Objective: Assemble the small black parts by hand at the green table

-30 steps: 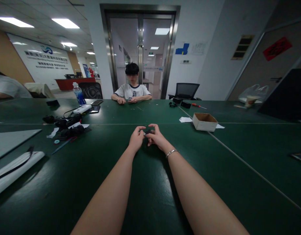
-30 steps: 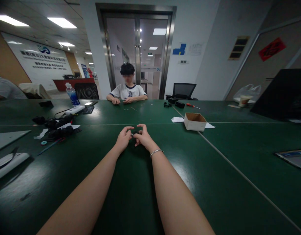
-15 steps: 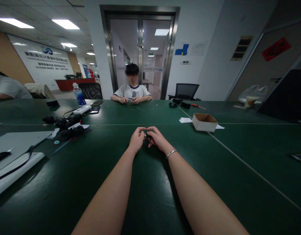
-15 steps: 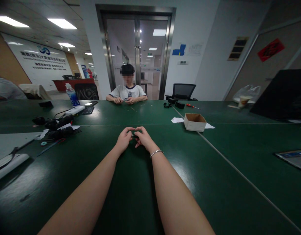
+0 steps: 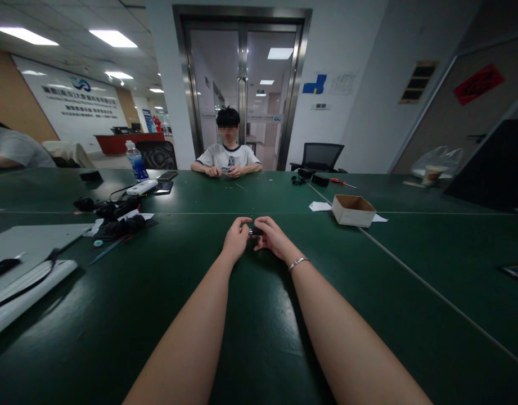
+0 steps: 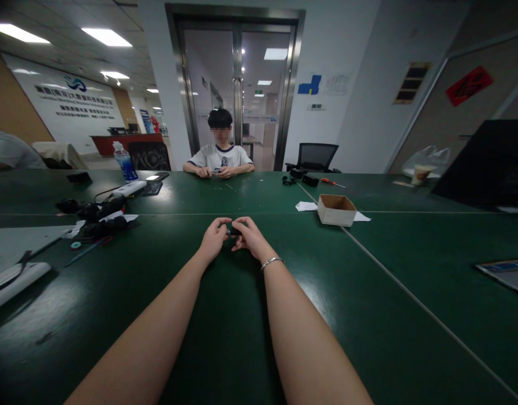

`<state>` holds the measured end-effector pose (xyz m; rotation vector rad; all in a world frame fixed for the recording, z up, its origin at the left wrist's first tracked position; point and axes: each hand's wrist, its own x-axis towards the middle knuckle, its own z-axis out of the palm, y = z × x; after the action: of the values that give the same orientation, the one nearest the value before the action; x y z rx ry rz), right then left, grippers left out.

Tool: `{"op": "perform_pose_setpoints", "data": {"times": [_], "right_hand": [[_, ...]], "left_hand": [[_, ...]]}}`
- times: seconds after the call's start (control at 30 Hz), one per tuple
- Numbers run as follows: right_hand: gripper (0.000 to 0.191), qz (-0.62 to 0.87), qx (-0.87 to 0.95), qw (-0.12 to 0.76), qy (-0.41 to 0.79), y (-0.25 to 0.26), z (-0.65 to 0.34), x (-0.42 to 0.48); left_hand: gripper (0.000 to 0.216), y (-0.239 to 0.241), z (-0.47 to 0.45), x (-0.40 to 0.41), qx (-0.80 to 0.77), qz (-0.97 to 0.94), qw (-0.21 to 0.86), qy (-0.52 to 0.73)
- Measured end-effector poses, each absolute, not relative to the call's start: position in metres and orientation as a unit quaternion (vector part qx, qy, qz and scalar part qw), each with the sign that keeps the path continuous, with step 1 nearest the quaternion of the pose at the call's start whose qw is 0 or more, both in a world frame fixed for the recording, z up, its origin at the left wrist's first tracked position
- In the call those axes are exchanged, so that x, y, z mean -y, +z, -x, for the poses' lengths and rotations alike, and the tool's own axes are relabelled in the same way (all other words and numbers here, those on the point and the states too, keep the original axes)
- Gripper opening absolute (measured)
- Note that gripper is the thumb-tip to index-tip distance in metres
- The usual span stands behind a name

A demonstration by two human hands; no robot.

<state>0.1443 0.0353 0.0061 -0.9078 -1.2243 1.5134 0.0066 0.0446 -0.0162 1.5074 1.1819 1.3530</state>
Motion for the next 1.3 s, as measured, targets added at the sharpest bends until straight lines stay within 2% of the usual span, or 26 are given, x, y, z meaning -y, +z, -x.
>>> {"op": "perform_pose_setpoints", "data": {"times": [0.07,0.2,0.37,0.5,0.67,0.8,0.97,1.13,1.3], "right_hand": [[0.020,0.387,0.507,0.470,0.610,0.0067,-0.1438,-0.0348],[0.030,0.371,0.497,0.488,0.614,0.0066,-0.1436,-0.0347],[0.021,0.376,0.495,0.478,0.620,0.0059,-0.1444,-0.0354],[0.029,0.363,0.496,0.481,0.625,0.0046,-0.1447,-0.0361],[0.016,0.383,0.507,0.470,0.613,0.0034,-0.1435,-0.0381],[0.026,0.371,0.496,0.479,0.622,0.0042,-0.1438,-0.0375],[0.020,0.377,0.503,0.473,0.617,0.0050,-0.1430,-0.0361],[0.034,0.368,0.497,0.487,0.617,0.0054,-0.1423,-0.0354],[0.020,0.379,0.505,0.473,0.615,0.0050,-0.1429,-0.0363]], "left_hand": [[0.025,-0.0162,-0.0069,-0.0447,-0.463,-0.590,0.391,0.534],[0.024,-0.0164,-0.0072,-0.0452,-0.462,-0.591,0.386,0.537],[0.026,-0.0176,-0.0063,-0.0463,-0.462,-0.592,0.390,0.533],[0.026,-0.0188,-0.0052,-0.0472,-0.471,-0.599,0.379,0.526],[0.026,-0.0192,-0.0051,-0.0477,-0.463,-0.597,0.387,0.529],[0.026,-0.0195,-0.0050,-0.0477,-0.471,-0.600,0.380,0.524],[0.026,-0.0199,-0.0046,-0.0481,-0.468,-0.604,0.375,0.525],[0.026,-0.0191,-0.0058,-0.0482,-0.470,-0.603,0.370,0.527],[0.026,-0.0160,-0.0072,-0.0456,-0.468,-0.594,0.378,0.534]]}}
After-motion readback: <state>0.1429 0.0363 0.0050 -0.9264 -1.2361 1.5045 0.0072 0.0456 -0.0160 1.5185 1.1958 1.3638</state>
